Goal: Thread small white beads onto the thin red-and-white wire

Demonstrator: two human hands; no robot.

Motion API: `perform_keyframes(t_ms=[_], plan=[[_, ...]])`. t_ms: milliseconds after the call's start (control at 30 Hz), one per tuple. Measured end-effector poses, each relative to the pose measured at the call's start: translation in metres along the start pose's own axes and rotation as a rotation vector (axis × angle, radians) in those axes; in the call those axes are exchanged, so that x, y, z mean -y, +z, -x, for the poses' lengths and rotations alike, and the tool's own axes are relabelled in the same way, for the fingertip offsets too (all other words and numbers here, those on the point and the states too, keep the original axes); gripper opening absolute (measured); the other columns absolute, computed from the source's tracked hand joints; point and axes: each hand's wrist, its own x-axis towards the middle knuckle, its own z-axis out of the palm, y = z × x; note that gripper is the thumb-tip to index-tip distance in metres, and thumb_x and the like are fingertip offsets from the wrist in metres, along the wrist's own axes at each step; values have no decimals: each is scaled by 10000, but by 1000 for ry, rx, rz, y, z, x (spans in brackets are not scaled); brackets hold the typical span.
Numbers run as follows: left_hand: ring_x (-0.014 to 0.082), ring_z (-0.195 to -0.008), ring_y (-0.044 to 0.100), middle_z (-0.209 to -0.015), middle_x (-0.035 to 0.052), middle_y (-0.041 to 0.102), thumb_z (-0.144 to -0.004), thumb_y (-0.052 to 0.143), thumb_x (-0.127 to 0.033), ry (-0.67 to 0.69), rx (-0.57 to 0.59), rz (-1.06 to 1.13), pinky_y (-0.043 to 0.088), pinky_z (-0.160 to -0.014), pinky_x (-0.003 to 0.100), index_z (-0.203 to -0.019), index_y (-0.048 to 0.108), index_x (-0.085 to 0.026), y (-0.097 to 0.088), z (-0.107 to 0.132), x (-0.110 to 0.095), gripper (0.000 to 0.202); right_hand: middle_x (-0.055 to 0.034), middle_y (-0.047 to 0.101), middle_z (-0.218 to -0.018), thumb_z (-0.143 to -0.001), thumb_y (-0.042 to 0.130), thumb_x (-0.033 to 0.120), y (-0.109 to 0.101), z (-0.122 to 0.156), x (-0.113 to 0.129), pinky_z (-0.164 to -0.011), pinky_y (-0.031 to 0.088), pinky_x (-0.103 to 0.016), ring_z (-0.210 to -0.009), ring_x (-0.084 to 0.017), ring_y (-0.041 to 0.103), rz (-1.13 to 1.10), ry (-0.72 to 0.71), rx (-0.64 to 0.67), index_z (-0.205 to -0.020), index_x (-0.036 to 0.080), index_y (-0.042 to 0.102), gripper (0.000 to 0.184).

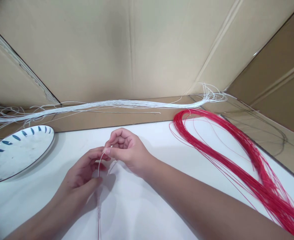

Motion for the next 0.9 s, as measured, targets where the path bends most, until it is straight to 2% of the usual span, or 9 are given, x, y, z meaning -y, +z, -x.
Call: perform_keyframes(t_ms=[67, 167, 233, 300, 433, 733, 900], plan=[[204, -950, 597, -1350, 27, 617, -784, 663, -175, -11, 7, 9, 500, -738, 305, -1028, 728, -323, 0, 0, 0, 293, 33, 705, -714, -676, 946, 247, 0, 0, 0, -592, 508, -230, -605, -102, 637, 23, 2, -9, -812, 199, 578, 395], [205, -978, 617, -1302, 37, 645, -872, 699, -365, -6, -55, 35, 505, -789, 306, -929, 747, -291, 2, -1, -1, 106, 24, 712, -741, -675, 950, 273, 1, 2, 0, -642, 538, -258, -644, -114, 649, 46, 14, 4, -816, 202, 582, 401], [207, -1013, 630, -1202, 41, 676, -885, 709, -419, 12, -115, 46, 503, -817, 295, -832, 742, -260, 2, -3, -1, 170, 16, 719, -758, -669, 954, 288, 1, 3, -1, -667, 550, -275, -663, -123, 655, 65, 24, 21, -818, 206, 585, 407], [209, -1013, 634, -1120, 44, 686, -870, 735, -413, 25, -155, 52, 507, -810, 286, -758, 733, -240, 3, -4, -1, 206, 11, 723, -772, -670, 954, 298, 0, 3, -3, -676, 549, -279, -668, -124, 650, 91, 30, 32, -825, 208, 588, 408], [211, -1051, 625, -1105, 36, 675, -872, 737, -380, 25, -174, 56, 508, -821, 272, -684, 720, -235, 0, -5, 0, 238, 7, 721, -792, -687, 945, 287, -2, 5, -6, -684, 539, -281, -682, -125, 644, 137, 26, 48, -836, 209, 580, 402], [205, -1063, 643, -1126, 32, 670, -892, 717, -317, 63, -110, 57, 508, -836, 273, -722, 742, -245, -6, -5, 4, 187, 11, 713, -796, -711, 923, 230, -1, 7, -5, -634, 482, -258, -659, -113, 606, 163, 40, 79, -836, 213, 554, 389], [218, -1069, 641, -1137, 41, 670, -880, 712, -323, 73, -140, 16, 520, -824, 282, -697, 741, -240, -4, -5, 1, 203, 22, 713, -801, -730, 906, 172, -3, 6, -5, -663, 502, -244, -674, -97, 629, 137, 26, 107, -842, 205, 565, 361]])
